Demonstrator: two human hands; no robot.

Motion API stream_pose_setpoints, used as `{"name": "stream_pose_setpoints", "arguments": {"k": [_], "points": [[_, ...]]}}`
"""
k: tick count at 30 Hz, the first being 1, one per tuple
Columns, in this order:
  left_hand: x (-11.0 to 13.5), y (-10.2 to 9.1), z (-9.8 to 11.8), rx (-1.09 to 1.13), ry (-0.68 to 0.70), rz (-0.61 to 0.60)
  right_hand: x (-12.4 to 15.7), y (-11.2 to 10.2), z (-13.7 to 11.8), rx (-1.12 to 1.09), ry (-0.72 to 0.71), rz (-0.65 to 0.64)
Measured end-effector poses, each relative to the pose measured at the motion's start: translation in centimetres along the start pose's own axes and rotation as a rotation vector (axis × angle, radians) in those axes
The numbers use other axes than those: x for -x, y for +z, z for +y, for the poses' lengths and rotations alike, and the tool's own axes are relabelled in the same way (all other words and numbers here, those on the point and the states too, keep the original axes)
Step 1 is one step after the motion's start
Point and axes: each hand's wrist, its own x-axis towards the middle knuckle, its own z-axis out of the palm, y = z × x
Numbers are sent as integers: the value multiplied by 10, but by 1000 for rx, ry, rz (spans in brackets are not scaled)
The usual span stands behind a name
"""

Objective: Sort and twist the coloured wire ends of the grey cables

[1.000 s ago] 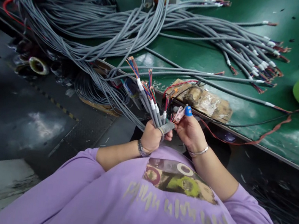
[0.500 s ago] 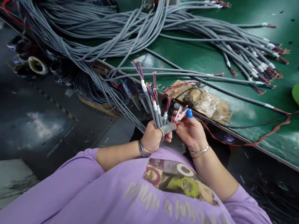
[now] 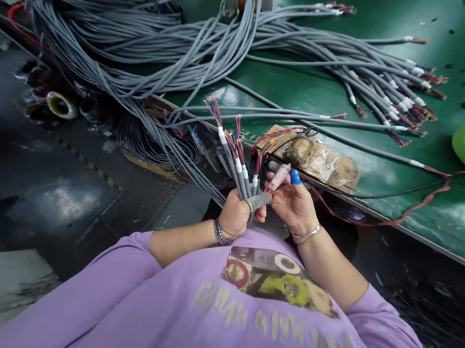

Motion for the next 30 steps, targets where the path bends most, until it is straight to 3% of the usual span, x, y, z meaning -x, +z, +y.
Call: {"name": "stream_pose_setpoints", "arguments": {"k": [3,9,19,30], "points": [[4,-4,-1,18,19,-3,2,1,2,-41,-26,50],[7,-13,-1,52,93,46,4,9,-1,50,59,100],[-2,-1,5,49,123,76,8,19,-5,81,-28,202],[-5,4,0,7,47,75,-2,4,-1,20,8,113]]}}
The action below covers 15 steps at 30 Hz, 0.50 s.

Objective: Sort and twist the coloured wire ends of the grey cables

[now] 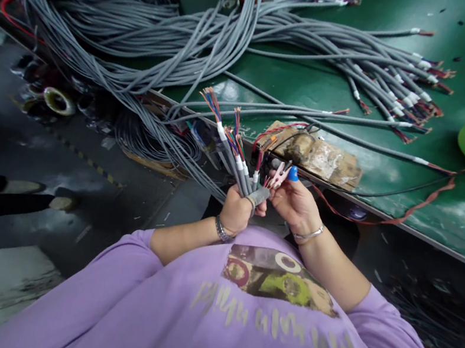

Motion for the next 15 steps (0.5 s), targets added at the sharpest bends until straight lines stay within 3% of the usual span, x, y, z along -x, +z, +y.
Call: {"name": "stream_pose_setpoints", "arguments": {"k": [12,15], "points": [[0,-1,0,-5,-86,-28,2,3,5,78,2,-37],[3,-4,1,27,-56,-33,2,4,6,-13,-26,-17]]}}
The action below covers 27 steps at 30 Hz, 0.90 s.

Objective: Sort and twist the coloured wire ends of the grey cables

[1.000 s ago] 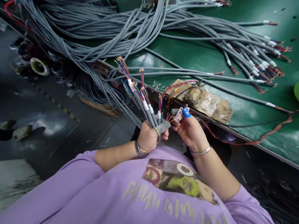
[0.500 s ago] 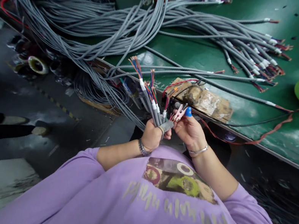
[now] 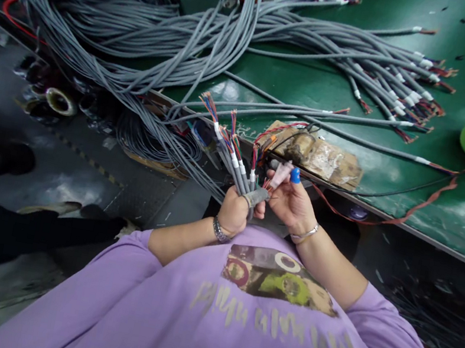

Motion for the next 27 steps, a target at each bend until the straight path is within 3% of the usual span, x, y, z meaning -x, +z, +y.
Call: {"name": "stream_pose_setpoints", "arguments": {"k": [4,9,12,15,19,21,25,27], "points": [[5,-8,0,18,53,-8,5,-6,1,-111,2,-22],[5,-14,-2,18,116,39,18,-14,6,143,60,-173],[4,-14,-3,-6,119,21,23,-10,7,308,-33,-112],[4,-15,-3,-41,115,-11,25,-4,8,327,-97,-57],[3,-19,-2,-31,73,-127,25,-5,7,276,-9,-122],[3,-21,0,-6,52,-167,23,-7,6,216,32,-80],[3,-22,4,58,108,-119,14,-7,-4,32,79,38],[2,-19,7,84,154,-109,8,-5,-8,56,58,41]]}}
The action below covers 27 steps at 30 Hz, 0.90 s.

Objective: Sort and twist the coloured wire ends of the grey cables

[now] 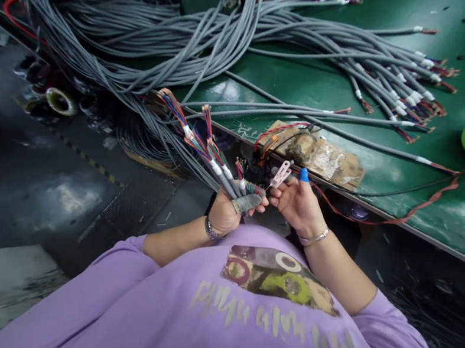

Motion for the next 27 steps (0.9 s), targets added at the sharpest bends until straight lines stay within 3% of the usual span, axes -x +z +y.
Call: {"name": "stream_pose_setpoints", "arguments": {"k": [3,7,9,11,16,27], "points": [[-4,6,0,4,45,15,-7,4,0,148,-131,48],[-10,11,-4,-11,51,32,-12,4,9,398,-484,231],[-11,11,-7,-16,37,26,-13,4,12,456,-590,308],[-12,10,-9,-18,24,21,-13,5,13,386,-522,263],[-12,9,-10,-9,7,6,-11,15,6,110,-56,-42],[-8,7,-11,-28,-21,13,-12,13,9,-44,-67,37]]}}
